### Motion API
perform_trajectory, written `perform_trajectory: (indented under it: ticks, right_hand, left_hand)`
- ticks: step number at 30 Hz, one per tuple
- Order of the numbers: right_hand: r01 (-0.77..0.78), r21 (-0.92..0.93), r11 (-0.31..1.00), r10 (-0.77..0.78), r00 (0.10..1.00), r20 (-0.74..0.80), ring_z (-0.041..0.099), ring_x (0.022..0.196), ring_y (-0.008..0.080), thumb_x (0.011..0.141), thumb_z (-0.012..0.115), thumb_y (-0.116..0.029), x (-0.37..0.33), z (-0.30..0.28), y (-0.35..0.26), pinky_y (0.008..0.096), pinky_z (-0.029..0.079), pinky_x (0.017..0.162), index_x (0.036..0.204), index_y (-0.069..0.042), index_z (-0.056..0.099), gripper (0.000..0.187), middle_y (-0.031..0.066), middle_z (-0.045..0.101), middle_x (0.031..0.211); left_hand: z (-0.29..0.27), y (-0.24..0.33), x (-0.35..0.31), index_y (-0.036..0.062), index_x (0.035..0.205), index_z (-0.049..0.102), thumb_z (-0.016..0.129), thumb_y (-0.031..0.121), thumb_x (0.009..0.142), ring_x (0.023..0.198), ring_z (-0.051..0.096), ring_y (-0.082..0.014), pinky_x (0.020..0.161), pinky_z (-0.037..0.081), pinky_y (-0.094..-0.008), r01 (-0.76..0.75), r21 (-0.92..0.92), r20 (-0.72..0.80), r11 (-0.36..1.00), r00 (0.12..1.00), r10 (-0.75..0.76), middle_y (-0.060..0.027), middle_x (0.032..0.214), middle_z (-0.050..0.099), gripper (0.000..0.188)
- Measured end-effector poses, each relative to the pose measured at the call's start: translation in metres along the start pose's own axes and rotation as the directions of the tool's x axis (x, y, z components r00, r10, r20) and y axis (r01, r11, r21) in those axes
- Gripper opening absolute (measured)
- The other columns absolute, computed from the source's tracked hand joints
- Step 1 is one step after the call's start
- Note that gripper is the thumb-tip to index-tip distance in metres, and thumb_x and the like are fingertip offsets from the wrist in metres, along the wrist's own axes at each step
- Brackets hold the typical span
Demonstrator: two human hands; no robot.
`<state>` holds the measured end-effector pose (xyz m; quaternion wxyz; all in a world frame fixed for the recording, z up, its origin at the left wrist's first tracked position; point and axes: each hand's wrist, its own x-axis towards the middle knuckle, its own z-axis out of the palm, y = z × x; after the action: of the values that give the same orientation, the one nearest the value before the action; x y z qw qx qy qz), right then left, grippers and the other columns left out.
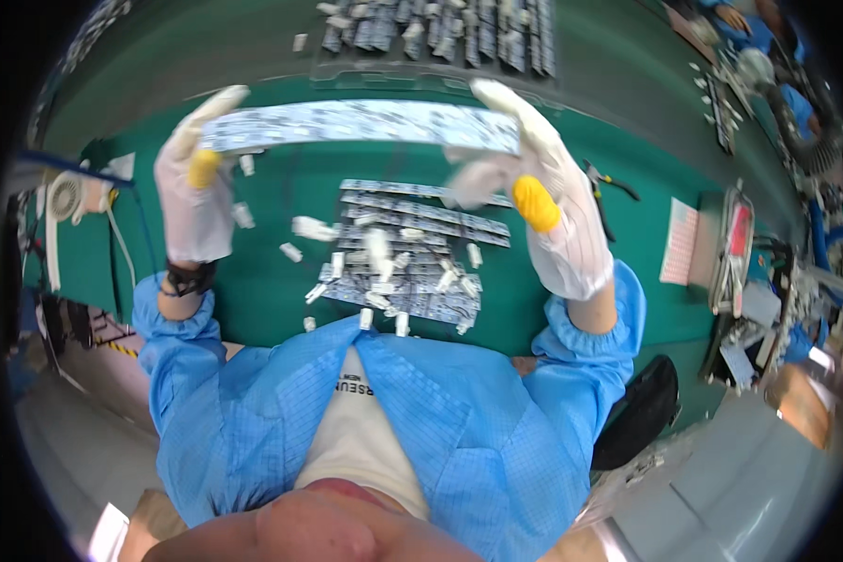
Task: Assembling electronic components onto LED circuit board strips at a manual assembly station.
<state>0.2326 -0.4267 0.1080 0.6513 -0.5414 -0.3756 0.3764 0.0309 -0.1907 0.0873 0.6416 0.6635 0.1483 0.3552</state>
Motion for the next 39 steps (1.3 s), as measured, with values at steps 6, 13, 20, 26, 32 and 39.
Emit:
perform_trajectory:
  ticks: [6, 13, 20, 26, 32, 39]
  right_hand:
    - [-0.117, -0.077, 0.990, 0.106, 0.986, -0.127, 0.057, 0.065, 0.0089, 0.079, 0.071, -0.045, -0.002, -0.005, -0.008, 0.0161, 0.042, 0.051, 0.131, 0.006, 0.045, 0.078, 0.0075, 0.060, 0.089]
    - [-0.032, 0.221, 0.975, 0.079, 0.975, -0.209, 0.058, 0.072, 0.0099, 0.081, 0.071, -0.035, -0.001, -0.017, -0.004, 0.0146, 0.045, 0.052, 0.130, 0.005, 0.045, 0.068, 0.0076, 0.059, 0.096]
    - [0.023, 0.187, 0.982, 0.021, 0.973, -0.232, 0.056, 0.057, 0.0124, 0.089, 0.061, -0.030, -0.002, -0.012, -0.003, 0.0196, 0.043, 0.047, 0.124, 0.004, 0.051, 0.049, 0.0135, 0.062, 0.083]
    - [0.027, 0.192, 0.981, 0.014, 0.978, -0.210, 0.055, 0.055, 0.0130, 0.091, 0.058, -0.030, -0.004, -0.008, -0.005, 0.0194, 0.042, 0.046, 0.124, 0.003, 0.051, 0.047, 0.0130, 0.063, 0.080]
    - [-0.006, 0.266, 0.964, 0.074, 0.967, -0.243, 0.057, 0.067, 0.0117, 0.086, 0.065, -0.029, -0.005, -0.007, -0.008, 0.0164, 0.043, 0.050, 0.128, 0.004, 0.047, 0.056, 0.0104, 0.060, 0.092]
    - [-0.075, 0.104, 0.992, 0.098, 0.967, -0.234, 0.058, 0.072, 0.0094, 0.078, 0.073, -0.042, -0.001, -0.002, -0.005, 0.0142, 0.044, 0.054, 0.130, 0.006, 0.045, 0.076, 0.0093, 0.060, 0.096]
  left_hand:
    - [-0.003, 0.010, 0.001, -0.0017, 0.132, 0.048, 0.075, 0.045, 0.074, 0.083, 0.061, -0.0109, 0.074, 0.050, -0.0236, 0.000, 0.219, 0.287, 0.976, 0.956, -0.065, -0.0104, 0.104, 0.067, 0.079]
    - [-0.005, -0.002, 0.012, 0.0001, 0.146, 0.022, 0.084, 0.061, 0.054, 0.103, 0.051, -0.0183, 0.085, 0.050, -0.0291, 0.339, -0.314, 0.517, 0.887, 0.845, -0.139, -0.0204, 0.138, 0.042, 0.127]
    - [-0.013, 0.003, 0.008, 0.0035, 0.128, 0.044, 0.071, 0.059, 0.074, 0.088, 0.046, -0.0132, 0.082, 0.045, -0.0321, 0.383, -0.261, 0.455, 0.886, 0.859, -0.237, -0.0050, 0.099, 0.047, 0.082]
    - [0.001, -0.002, 0.012, 0.0039, 0.131, 0.043, 0.067, 0.070, 0.069, 0.090, 0.052, -0.0185, 0.094, 0.044, -0.0415, 0.250, -0.402, 0.367, 0.881, 0.925, -0.095, -0.0077, 0.098, 0.051, 0.093]
    - [-0.010, -0.023, 0.005, 0.0006, 0.130, 0.044, 0.071, 0.050, 0.078, 0.100, 0.055, -0.0204, 0.099, 0.041, -0.0437, 0.050, -0.189, 0.408, 0.981, 0.912, 0.032, -0.0101, 0.105, 0.054, 0.076]
    - [0.002, 0.014, -0.006, -0.0031, 0.135, 0.041, 0.071, 0.032, 0.084, 0.097, 0.063, -0.0204, 0.081, 0.052, -0.0305, 0.064, 0.110, 0.322, 0.992, 0.942, -0.096, -0.0149, 0.115, 0.060, 0.069]
